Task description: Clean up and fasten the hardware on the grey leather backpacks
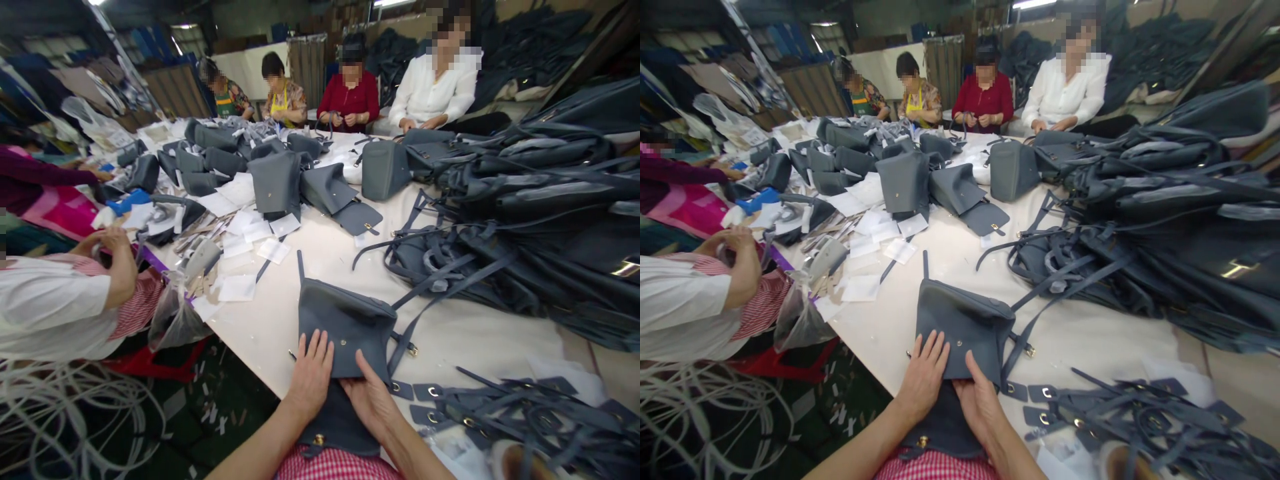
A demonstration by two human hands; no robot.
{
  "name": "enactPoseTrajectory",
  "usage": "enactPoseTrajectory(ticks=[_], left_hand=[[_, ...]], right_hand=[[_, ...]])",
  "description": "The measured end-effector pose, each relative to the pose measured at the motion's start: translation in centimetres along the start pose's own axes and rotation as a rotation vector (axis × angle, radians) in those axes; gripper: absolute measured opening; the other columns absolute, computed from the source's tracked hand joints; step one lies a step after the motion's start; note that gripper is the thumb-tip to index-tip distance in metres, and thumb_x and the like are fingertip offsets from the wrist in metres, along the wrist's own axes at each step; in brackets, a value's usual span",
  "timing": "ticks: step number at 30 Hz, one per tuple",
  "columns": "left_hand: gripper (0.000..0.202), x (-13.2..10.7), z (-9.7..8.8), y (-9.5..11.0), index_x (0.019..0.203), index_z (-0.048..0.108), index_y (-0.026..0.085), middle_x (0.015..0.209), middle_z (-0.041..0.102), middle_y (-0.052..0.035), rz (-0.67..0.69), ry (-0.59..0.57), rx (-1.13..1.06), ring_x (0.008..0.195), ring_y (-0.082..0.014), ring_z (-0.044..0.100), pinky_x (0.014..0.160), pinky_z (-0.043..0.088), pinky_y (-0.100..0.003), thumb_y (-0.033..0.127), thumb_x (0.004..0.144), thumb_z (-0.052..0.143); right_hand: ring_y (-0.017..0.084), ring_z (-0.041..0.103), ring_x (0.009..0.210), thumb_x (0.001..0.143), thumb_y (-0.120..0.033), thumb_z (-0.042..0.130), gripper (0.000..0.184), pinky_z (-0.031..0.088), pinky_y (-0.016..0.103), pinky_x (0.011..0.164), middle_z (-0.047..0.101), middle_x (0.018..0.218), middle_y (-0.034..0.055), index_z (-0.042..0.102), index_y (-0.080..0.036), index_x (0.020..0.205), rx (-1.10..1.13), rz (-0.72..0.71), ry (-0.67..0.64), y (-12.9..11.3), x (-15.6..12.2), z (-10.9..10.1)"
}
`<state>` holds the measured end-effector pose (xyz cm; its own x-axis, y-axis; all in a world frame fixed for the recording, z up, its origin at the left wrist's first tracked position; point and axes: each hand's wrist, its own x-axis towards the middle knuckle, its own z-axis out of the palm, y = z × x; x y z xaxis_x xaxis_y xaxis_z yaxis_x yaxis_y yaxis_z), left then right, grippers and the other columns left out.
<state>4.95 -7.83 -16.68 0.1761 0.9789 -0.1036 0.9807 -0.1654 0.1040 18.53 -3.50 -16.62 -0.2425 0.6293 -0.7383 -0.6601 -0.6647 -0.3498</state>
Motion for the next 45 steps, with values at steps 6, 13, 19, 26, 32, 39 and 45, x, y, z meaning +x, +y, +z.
enactPoseTrajectory(ticks=[6,13,19,26,32,39,45], left_hand=[[0.054,-0.9,-1.6,0.2,0.14,0.042,0.016,0.151,0.039,-0.014,0.084,0.091,-0.311,0.139,-0.0277,0.034,0.113,0.031,-0.049,0.013,0.087,0.048],[0.018,2.7,-4.7,0.6,0.087,0.062,0.02,0.095,0.064,-0.0036,-0.352,0.262,-0.895,0.097,-0.0185,0.059,0.091,0.048,-0.036,0.008,0.081,0.049],[0.014,5.1,-4.3,1.4,0.079,0.06,0.019,0.085,0.062,-0.0011,-0.379,0.244,-0.814,0.087,-0.019,0.056,0.083,0.046,-0.035,0.007,0.074,0.057],[0.017,4.8,-4.5,1.7,0.089,0.056,0.02,0.092,0.06,-0.0011,-0.208,0.233,-0.609,0.091,-0.0201,0.054,0.08,0.044,-0.035,0.009,0.077,0.061],[0.009,4.8,-4.1,0.7,0.095,0.059,0.019,0.094,0.061,-0.005,0.07,0.214,-0.349,0.086,-0.021,0.054,0.077,0.046,-0.036,0.015,0.091,0.052],[0.022,5.9,-4.4,0.2,0.084,0.057,0.016,0.084,0.058,-0.0077,0.287,0.105,-0.151,0.082,-0.0231,0.054,0.074,0.047,-0.036,0.015,0.096,0.038],[0.018,6.6,-5.1,-0.3,0.086,0.057,0.018,0.089,0.06,-0.0087,0.288,0.034,-0.146,0.085,-0.0234,0.056,0.079,0.046,-0.035,0.013,0.093,0.04]], right_hand=[[0.016,0.073,0.08,0.069,-0.019,0.078,0.012,0.059,0.028,0.083,0.079,0.081,0.0009,0.072,-0.018,0.079,0.045,-0.023,0.018,-0.6,2.4,-0.3],[0.023,0.073,0.089,0.061,-0.025,0.087,0.028,0.059,0.037,0.089,0.08,0.087,0.0027,0.075,-0.019,0.085,0.007,-0.017,-0.055,-1.0,0.8,-0.8],[0.026,0.071,0.098,0.056,-0.03,0.09,0.035,0.059,0.036,0.089,0.08,0.086,0.0048,0.076,-0.016,0.085,-0.036,0.005,-0.08,-1.3,0.4,-0.4],[0.024,0.072,0.093,0.059,-0.026,0.088,0.032,0.06,0.033,0.086,0.08,0.089,0.0044,0.076,-0.016,0.087,-0.027,-0.004,-0.068,-1.5,0.4,-0.4],[0.023,0.074,0.085,0.056,-0.027,0.089,0.033,0.061,0.033,0.082,0.08,0.088,0.0058,0.076,-0.014,0.084,-0.026,-0.006,-0.038,-1.5,0.2,-0.4],[0.024,0.074,0.086,0.053,-0.029,0.09,0.035,0.061,0.035,0.085,0.08,0.084,0.0045,0.076,-0.014,0.081,-0.04,-0.018,-0.009,-1.5,-0.3,-0.1],[0.028,0.072,0.095,0.06,-0.027,0.087,0.032,0.059,0.041,0.09,0.08,0.089,0.0062,0.075,-0.014,0.087,-0.051,-0.005,-0.013,-1.3,-0.6,-0.2]])
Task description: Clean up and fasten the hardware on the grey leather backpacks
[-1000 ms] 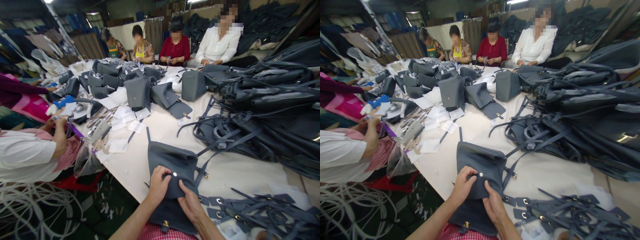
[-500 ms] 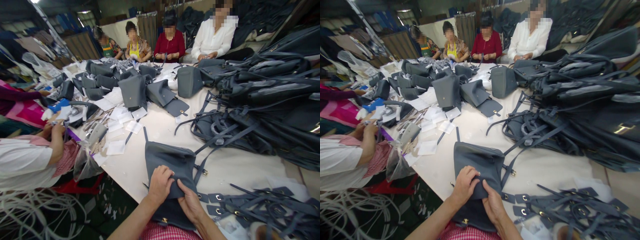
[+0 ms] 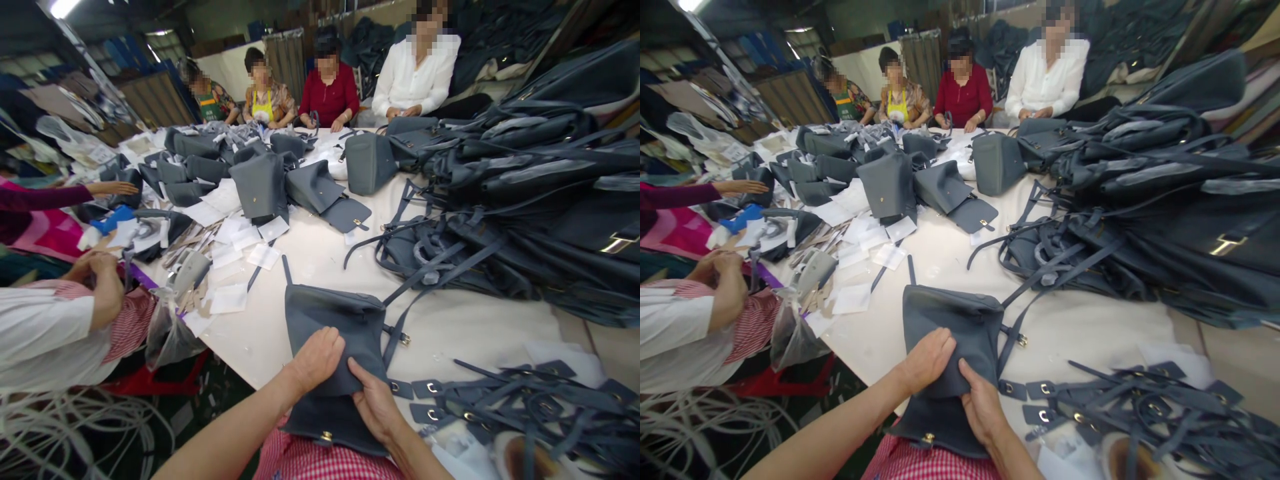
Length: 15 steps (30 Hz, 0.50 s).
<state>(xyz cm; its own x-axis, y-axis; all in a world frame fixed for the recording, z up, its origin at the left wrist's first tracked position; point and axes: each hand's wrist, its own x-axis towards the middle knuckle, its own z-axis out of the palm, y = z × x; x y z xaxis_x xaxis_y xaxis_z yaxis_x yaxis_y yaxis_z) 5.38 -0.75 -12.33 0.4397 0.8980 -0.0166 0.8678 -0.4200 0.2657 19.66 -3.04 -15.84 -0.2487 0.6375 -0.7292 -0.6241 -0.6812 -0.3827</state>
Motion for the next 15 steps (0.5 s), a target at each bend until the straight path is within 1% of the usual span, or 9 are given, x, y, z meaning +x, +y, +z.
enactPoseTrajectory(ticks=[3,6,9,11,13,15], left_hand=[[0.017,0.2,0.4,-0.2,0.086,0.056,0.019,0.088,0.059,-0.0082,-0.061,0.015,-0.033,0.085,-0.0229,0.056,0.081,0.046,-0.034,0.01,0.09,0.042],[0.018,0.5,1.2,-0.5,0.084,0.053,0.018,0.085,0.057,-0.0083,-0.179,0.069,-0.059,0.083,-0.0234,0.055,0.078,0.047,-0.035,0.006,0.087,0.041],[0.023,0.7,1.3,-1.8,0.083,0.052,0.019,0.083,0.055,-0.0069,-0.321,0.147,-0.074,0.083,-0.0228,0.055,0.079,0.048,-0.035,0.001,0.085,0.037],[0.029,0.5,0.4,-3.3,0.089,0.053,0.019,0.086,0.055,-0.0073,-0.421,0.21,-0.07,0.087,-0.0226,0.056,0.082,0.047,-0.037,-0.002,0.083,0.034],[0.035,0.1,-1.2,-4.6,0.096,0.053,0.018,0.093,0.056,-0.0094,-0.5,0.267,-0.057,0.094,-0.0235,0.055,0.087,0.046,-0.04,-0.004,0.08,0.032],[0.035,-0.7,-2.8,-4.8,0.099,0.055,0.017,0.095,0.059,-0.0107,-0.513,0.281,-0.054,0.096,-0.0245,0.055,0.089,0.045,-0.043,-0.002,0.081,0.032]], right_hand=[[0.029,0.071,0.1,0.06,-0.027,0.087,0.034,0.058,0.042,0.091,0.08,0.089,0.0066,0.075,-0.015,0.089,0.003,-0.005,-0.001,0.0,-0.1,0.1],[0.029,0.07,0.101,0.06,-0.027,0.087,0.036,0.058,0.042,0.092,0.08,0.091,0.0068,0.074,-0.014,0.091,0.006,-0.004,-0.008,-0.1,-0.3,0.3],[0.028,0.071,0.1,0.06,-0.026,0.087,0.036,0.059,0.04,0.091,0.08,0.092,0.0066,0.073,-0.014,0.092,0.009,0.003,-0.008,-0.2,-0.3,0.3],[0.027,0.072,0.097,0.06,-0.024,0.087,0.035,0.059,0.039,0.089,0.08,0.09,0.0065,0.073,-0.013,0.091,0.011,0.007,-0.003,-0.3,-0.3,0.1],[0.026,0.073,0.094,0.06,-0.023,0.087,0.035,0.06,0.038,0.088,0.08,0.089,0.006,0.073,-0.013,0.09,0.015,0.009,0.003,-0.4,-0.2,0.0],[0.026,0.073,0.091,0.06,-0.023,0.087,0.033,0.06,0.038,0.087,0.08,0.087,0.0056,0.073,-0.014,0.089,0.018,0.01,0.004,-0.5,-0.1,0.0]])
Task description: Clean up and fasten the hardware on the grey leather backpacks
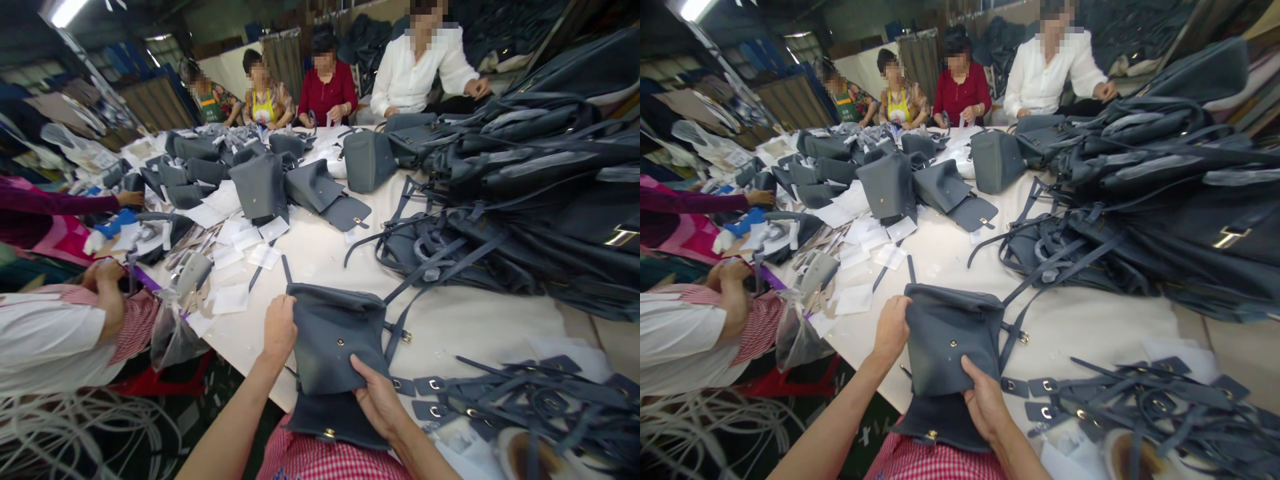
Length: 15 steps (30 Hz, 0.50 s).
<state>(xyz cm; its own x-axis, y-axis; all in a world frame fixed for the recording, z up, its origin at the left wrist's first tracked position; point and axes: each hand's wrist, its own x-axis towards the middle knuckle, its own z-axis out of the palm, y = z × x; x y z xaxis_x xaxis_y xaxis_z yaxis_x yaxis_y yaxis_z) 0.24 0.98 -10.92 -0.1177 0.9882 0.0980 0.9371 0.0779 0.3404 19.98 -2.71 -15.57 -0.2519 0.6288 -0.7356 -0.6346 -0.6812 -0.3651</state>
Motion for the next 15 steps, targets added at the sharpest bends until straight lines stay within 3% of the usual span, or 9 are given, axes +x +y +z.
enactPoseTrajectory(ticks=[3,6,8,9,12,13,15], left_hand=[[0.023,-2.1,-1.6,1.1,0.096,0.06,0.02,0.093,0.064,-0.009,0.147,-0.105,-0.031,0.095,-0.0239,0.058,0.089,0.045,-0.04,0.014,0.087,0.041],[0.016,-5.3,-1.9,2.3,0.093,0.064,0.023,0.087,0.068,-0.0058,0.325,-0.352,0.002,0.089,-0.0223,0.062,0.088,0.047,-0.036,0.026,0.083,0.052],[0.019,-6.8,-1.9,1.9,0.091,0.066,0.021,0.076,0.068,-0.0065,0.246,-0.406,0.096,0.078,-0.0229,0.064,0.08,0.05,-0.037,0.02,0.082,0.049],[0.024,-7.2,-2.0,1.4,0.094,0.066,0.019,0.077,0.068,-0.0089,0.17,-0.381,0.146,0.079,-0.025,0.065,0.079,0.051,-0.04,0.015,0.083,0.045],[0.043,-7.7,-2.4,0.1,0.119,0.059,0.013,0.111,0.066,-0.0215,0.014,-0.255,0.237,0.113,-0.0367,0.057,0.095,0.041,-0.06,0.007,0.081,0.042],[0.047,-7.7,-2.5,0.0,0.126,0.055,0.013,0.124,0.061,-0.0222,-0.002,-0.253,0.218,0.123,-0.0376,0.051,0.1,0.036,-0.062,0.007,0.08,0.045],[0.054,-8.0,-2.8,0.7,0.136,0.048,0.017,0.141,0.05,-0.0191,0.016,-0.31,0.087,0.133,-0.0341,0.043,0.107,0.033,-0.058,0.014,0.083,0.051]], right_hand=[[0.026,0.073,0.091,0.06,-0.022,0.085,0.031,0.06,0.037,0.086,0.08,0.087,0.0053,0.073,-0.014,0.088,0.005,0.005,-0.014,-0.1,0.1,0.0],[0.026,0.073,0.091,0.062,-0.021,0.084,0.026,0.06,0.037,0.086,0.079,0.087,0.0062,0.073,-0.013,0.084,0.001,0.022,-0.029,-0.2,-0.1,-0.1],[0.026,0.073,0.087,0.063,-0.02,0.083,0.025,0.06,0.038,0.084,0.079,0.085,0.0076,0.072,-0.011,0.084,-0.01,0.052,-0.043,-0.2,-0.3,-0.2],[0.026,0.074,0.086,0.064,-0.019,0.083,0.026,0.06,0.039,0.083,0.079,0.084,0.0082,0.072,-0.011,0.086,-0.015,0.066,-0.054,-0.3,-0.5,-0.3],[0.026,0.074,0.085,0.068,-0.022,0.081,0.032,0.058,0.041,0.084,0.079,0.089,0.0103,0.071,-0.01,0.095,-0.021,0.094,-0.104,-0.7,-1.0,-0.1],[0.026,0.074,0.086,0.069,-0.024,0.08,0.034,0.058,0.041,0.085,0.079,0.091,0.0115,0.07,-0.009,0.099,-0.026,0.104,-0.121,-0.8,-1.3,0.1],[0.026,0.073,0.086,0.072,-0.028,0.079,0.039,0.057,0.041,0.085,0.078,0.094,0.0141,0.069,-0.007,0.104,-0.038,0.128,-0.149,-1.3,-1.8,0.4]])
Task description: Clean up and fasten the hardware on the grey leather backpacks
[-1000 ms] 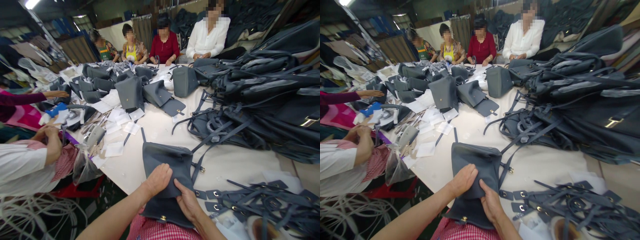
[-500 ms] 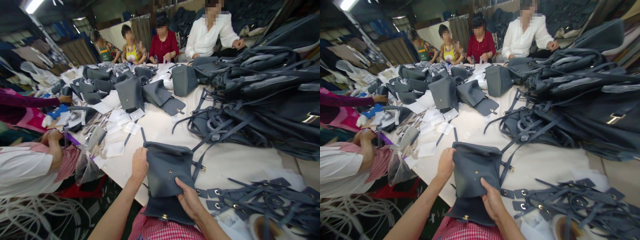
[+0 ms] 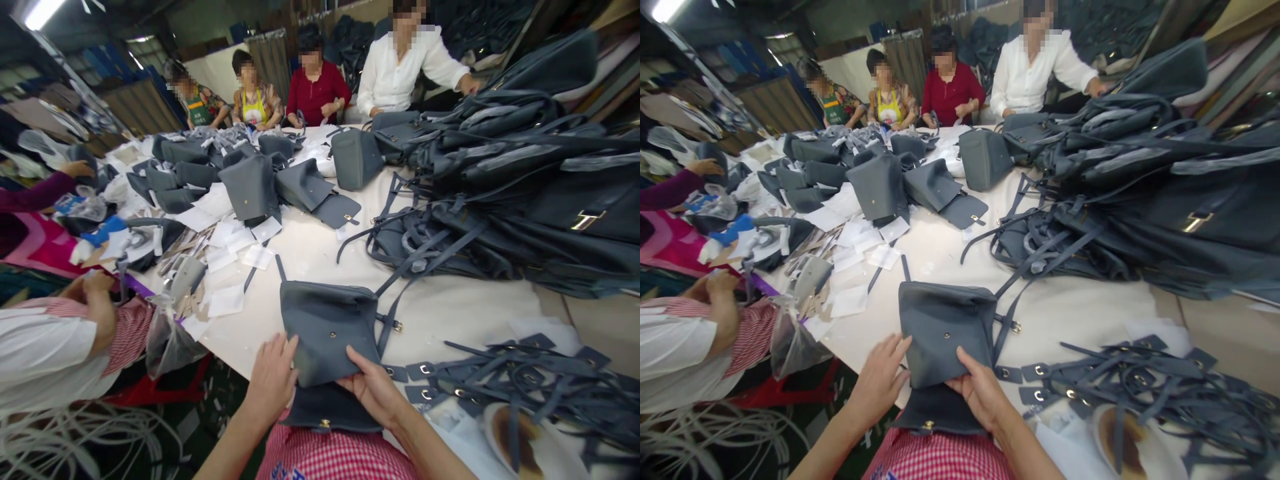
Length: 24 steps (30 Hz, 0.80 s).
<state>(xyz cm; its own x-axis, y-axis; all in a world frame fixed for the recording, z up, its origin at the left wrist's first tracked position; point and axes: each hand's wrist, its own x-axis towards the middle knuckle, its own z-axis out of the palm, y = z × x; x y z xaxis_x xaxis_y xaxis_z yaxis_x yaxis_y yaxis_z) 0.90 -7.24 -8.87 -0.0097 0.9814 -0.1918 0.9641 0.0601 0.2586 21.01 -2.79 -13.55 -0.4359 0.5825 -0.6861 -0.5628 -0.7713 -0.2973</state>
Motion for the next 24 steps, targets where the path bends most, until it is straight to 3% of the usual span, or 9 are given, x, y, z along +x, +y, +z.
enactPoseTrajectory(ticks=[5,7,9,12,15,18,22,24], left_hand=[[0.058,-1.7,-1.7,3.9,0.14,0.047,0.024,0.154,0.032,-0.0145,0.277,-0.368,-0.383,0.142,-0.0316,0.03,0.112,0.031,-0.051,0.04,0.086,0.061],[0.053,-2.6,-2.3,4.7,0.137,0.051,0.028,0.148,0.044,-0.0109,0.346,-0.533,-0.508,0.136,-0.0278,0.041,0.11,0.036,-0.044,0.041,0.087,0.06],[0.049,-3.4,-2.3,4.9,0.134,0.054,0.03,0.137,0.057,-0.0071,0.363,-0.563,-0.578,0.125,-0.0246,0.054,0.106,0.041,-0.037,0.04,0.087,0.061],[0.025,-4.1,-1.2,4.4,0.108,0.07,0.026,0.107,0.074,-0.0045,0.266,-0.405,-0.542,0.097,-0.0212,0.068,0.089,0.049,-0.029,0.033,0.09,0.054],[0.032,-3.9,-0.7,3.6,0.078,0.069,0.021,0.074,0.071,-0.0021,0.106,-0.233,-0.542,0.071,-0.017,0.065,0.07,0.048,-0.024,0.027,0.094,0.042],[0.032,-3.3,-1.9,3.0,0.076,0.065,0.021,0.071,0.067,0.0004,-0.006,-0.095,-0.646,0.068,-0.0153,0.063,0.066,0.046,-0.023,0.033,0.095,0.041],[0.027,-2.8,-4.6,2.6,0.079,0.064,0.021,0.073,0.067,0.0008,-0.106,0.122,-0.731,0.071,-0.0164,0.064,0.068,0.048,-0.023,0.037,0.091,0.046],[0.027,-2.7,-5.8,2.6,0.078,0.065,0.021,0.069,0.066,0.001,-0.156,0.214,-0.763,0.068,-0.0169,0.063,0.065,0.049,-0.024,0.039,0.088,0.048]], right_hand=[[0.024,0.071,0.093,0.081,-0.049,0.067,0.049,0.056,0.037,0.081,0.075,0.108,0.0145,0.065,-0.013,0.115,-0.129,0.041,-0.168,-1.5,-1.8,-0.6],[0.025,0.069,0.099,0.081,-0.054,0.066,0.051,0.055,0.034,0.079,0.073,0.113,0.0153,0.067,-0.014,0.112,-0.224,-0.005,-0.144,-2.1,-2.3,-1.5],[0.026,0.068,0.102,0.078,-0.055,0.068,0.05,0.054,0.035,0.08,0.071,0.116,0.0159,0.068,-0.015,0.108,-0.3,-0.064,-0.067,-2.5,-2.7,-2.6],[0.027,0.068,0.101,0.079,-0.054,0.064,0.046,0.052,0.038,0.083,0.073,0.111,0.0161,0.071,-0.015,0.102,-0.499,-0.102,-0.035,-3.0,-2.8,-3.9],[0.025,0.07,0.085,0.071,-0.038,0.07,0.027,0.052,0.035,0.075,0.077,0.09,0.0128,0.075,-0.014,0.084,-0.727,-0.121,-0.017,-3.5,-3.0,-4.9],[0.022,0.068,0.074,0.062,-0.025,0.068,0.014,0.05,0.031,0.067,0.076,0.076,0.006,0.074,-0.017,0.071,-0.792,-0.185,0.034,-4.0,-3.5,-5.9],[0.019,0.066,0.069,0.062,-0.027,0.06,0.012,0.049,0.03,0.065,0.073,0.072,0.0023,0.068,-0.02,0.066,-0.807,-0.283,0.135,-4.1,-4.1,-7.2],[0.021,0.066,0.077,0.062,-0.028,0.062,0.014,0.049,0.031,0.067,0.073,0.077,0.0027,0.069,-0.02,0.071,-0.81,-0.315,0.168,-3.9,-4.2,-7.4]])
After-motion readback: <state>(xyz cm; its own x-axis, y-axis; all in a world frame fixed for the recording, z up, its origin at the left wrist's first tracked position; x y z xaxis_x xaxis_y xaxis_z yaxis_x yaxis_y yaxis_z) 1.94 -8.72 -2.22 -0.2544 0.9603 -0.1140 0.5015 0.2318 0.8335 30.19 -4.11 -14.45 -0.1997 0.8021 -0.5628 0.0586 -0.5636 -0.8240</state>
